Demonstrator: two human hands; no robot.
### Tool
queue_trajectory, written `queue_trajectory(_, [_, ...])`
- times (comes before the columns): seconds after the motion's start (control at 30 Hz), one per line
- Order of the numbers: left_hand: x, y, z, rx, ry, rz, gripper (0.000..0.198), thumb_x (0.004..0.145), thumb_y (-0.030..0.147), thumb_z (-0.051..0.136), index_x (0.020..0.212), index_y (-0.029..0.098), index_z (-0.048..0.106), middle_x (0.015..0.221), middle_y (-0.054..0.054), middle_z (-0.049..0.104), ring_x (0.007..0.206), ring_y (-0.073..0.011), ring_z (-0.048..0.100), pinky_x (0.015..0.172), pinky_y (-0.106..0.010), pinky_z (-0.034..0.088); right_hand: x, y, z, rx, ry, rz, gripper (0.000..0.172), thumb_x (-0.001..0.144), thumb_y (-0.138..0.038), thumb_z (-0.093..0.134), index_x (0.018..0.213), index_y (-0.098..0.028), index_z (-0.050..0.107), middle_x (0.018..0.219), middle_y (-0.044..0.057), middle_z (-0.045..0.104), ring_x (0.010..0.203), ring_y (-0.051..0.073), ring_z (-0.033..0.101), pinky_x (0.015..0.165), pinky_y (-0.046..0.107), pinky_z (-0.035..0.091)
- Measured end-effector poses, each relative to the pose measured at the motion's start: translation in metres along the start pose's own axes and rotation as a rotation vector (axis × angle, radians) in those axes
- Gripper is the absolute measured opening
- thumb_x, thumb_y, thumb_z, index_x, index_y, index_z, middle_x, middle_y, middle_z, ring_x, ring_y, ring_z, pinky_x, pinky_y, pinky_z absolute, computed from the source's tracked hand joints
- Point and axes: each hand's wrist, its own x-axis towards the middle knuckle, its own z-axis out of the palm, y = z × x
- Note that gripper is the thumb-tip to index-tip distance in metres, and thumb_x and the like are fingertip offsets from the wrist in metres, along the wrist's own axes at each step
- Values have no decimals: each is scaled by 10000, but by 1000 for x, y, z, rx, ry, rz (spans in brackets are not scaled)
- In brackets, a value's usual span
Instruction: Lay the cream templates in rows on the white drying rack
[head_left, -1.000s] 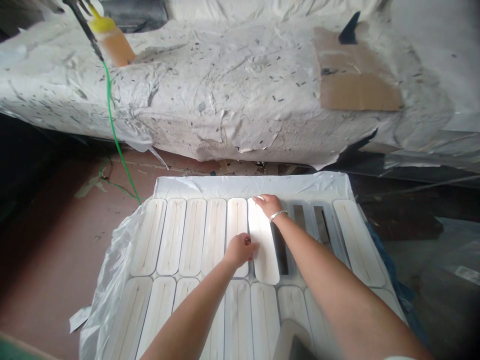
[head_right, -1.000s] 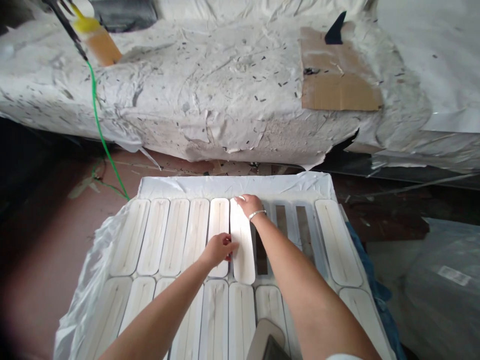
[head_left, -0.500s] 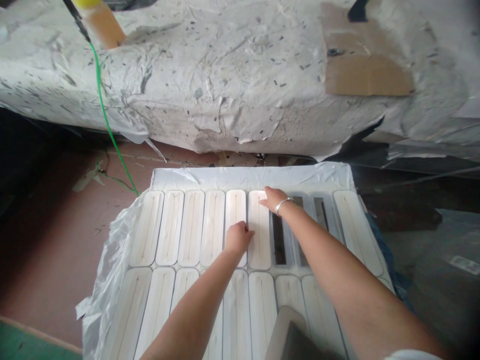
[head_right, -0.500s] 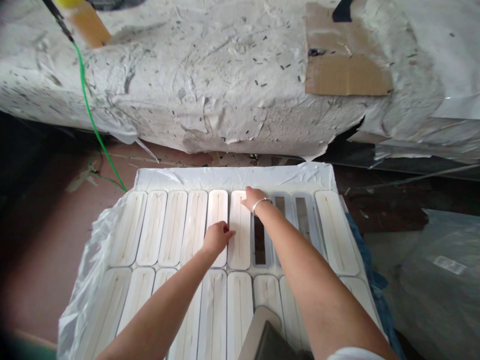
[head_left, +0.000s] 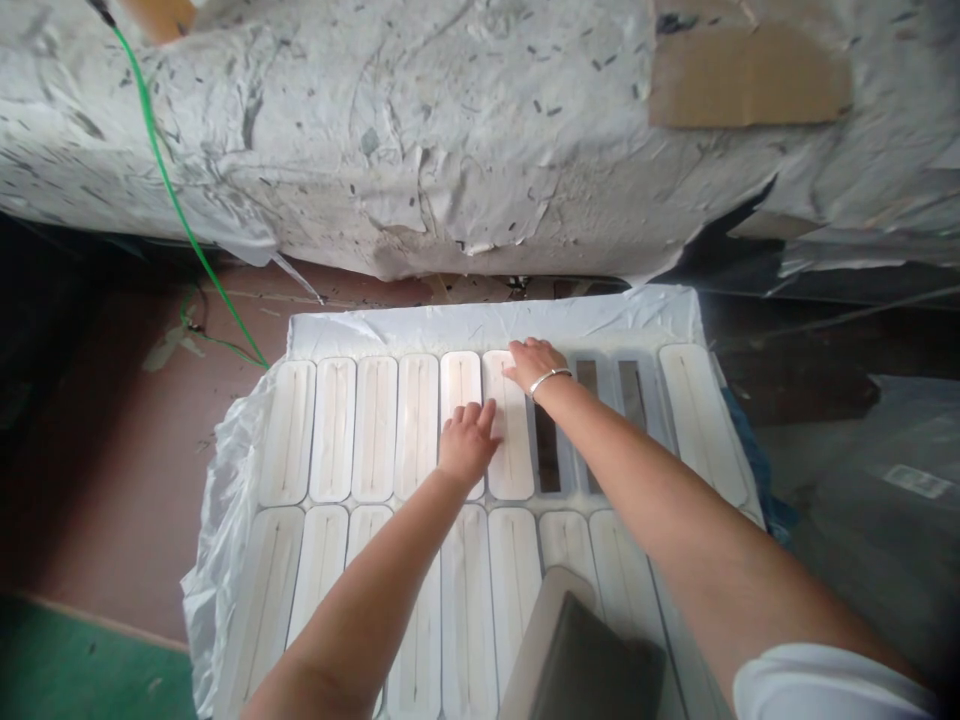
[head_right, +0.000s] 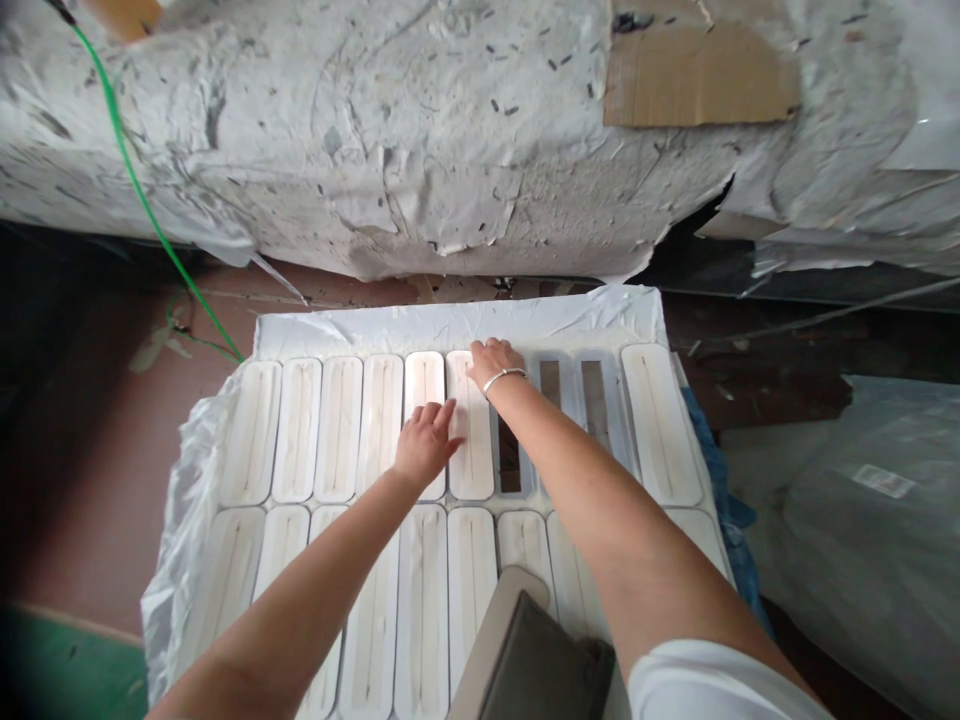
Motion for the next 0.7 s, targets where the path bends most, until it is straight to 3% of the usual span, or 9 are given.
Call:
queue_trajectory(0.07, [-4, -3, 5, 57, 12, 164, 647, 819, 459, 554, 1379, 220, 337, 1376, -71, 400, 1220, -264, 360, 917, -397, 387, 2, 0, -5, -23, -51, 15, 396, 821, -399, 544, 1118, -137, 550, 1113, 159, 583, 1050, 271, 545, 841, 354, 431])
queue_trajectory(0.17, [-8, -7, 15, 107, -53, 284, 660, 839, 575, 445, 1403, 253, 324, 1489, -21, 221, 1347, -263, 181, 1041, -455, 275, 5, 0, -11, -29, -163, 4, 380, 831, -364, 528, 1107, -108, 579, 1090, 160, 615, 1022, 259, 574, 843, 340, 439])
queue_trajectory(0.33, [-9, -10, 25, 160, -184, 335, 875, 759, 714, 420, 1453, 233, 192, 1516, -44, 29, 1384, -302, 22, 1112, -515, 68, 10, 5, -8, -65, -175, -21, 420, 819, -404, 529, 1068, -77, 617, 1087, 166, 622, 1018, 268, 580, 828, 324, 443])
queue_trajectory(0.57, [-8, -7, 29, 198, -242, 355, 996, 708, 742, 459, 1462, 191, 114, 1493, -109, -82, 1386, -290, -55, 1095, -554, 10, 18, 7, -7, -35, -255, -1, 444, 818, -458, 519, 1014, -76, 635, 1001, 176, 642, 961, 234, 597, 778, 292, 437])
queue_trajectory(0.63, [-8, -5, 31, 202, -254, 347, 1006, 704, 738, 471, 1462, 185, 108, 1490, -118, -82, 1388, -287, -38, 1096, -555, 17, 11, 4, -8, -54, -208, 51, 466, 798, -469, 555, 1044, -78, 612, 999, 176, 635, 944, 241, 592, 763, 303, 437])
queue_trajectory(0.7, [-8, -6, 33, 177, -243, 351, 1004, 699, 746, 467, 1461, 188, 124, 1493, -114, -60, 1390, -281, -14, 1102, -544, 36, -1, 1, -4, -106, -19, 43, 484, 779, -440, 600, 1118, -97, 562, 1049, 164, 612, 967, 255, 563, 753, 320, 434])
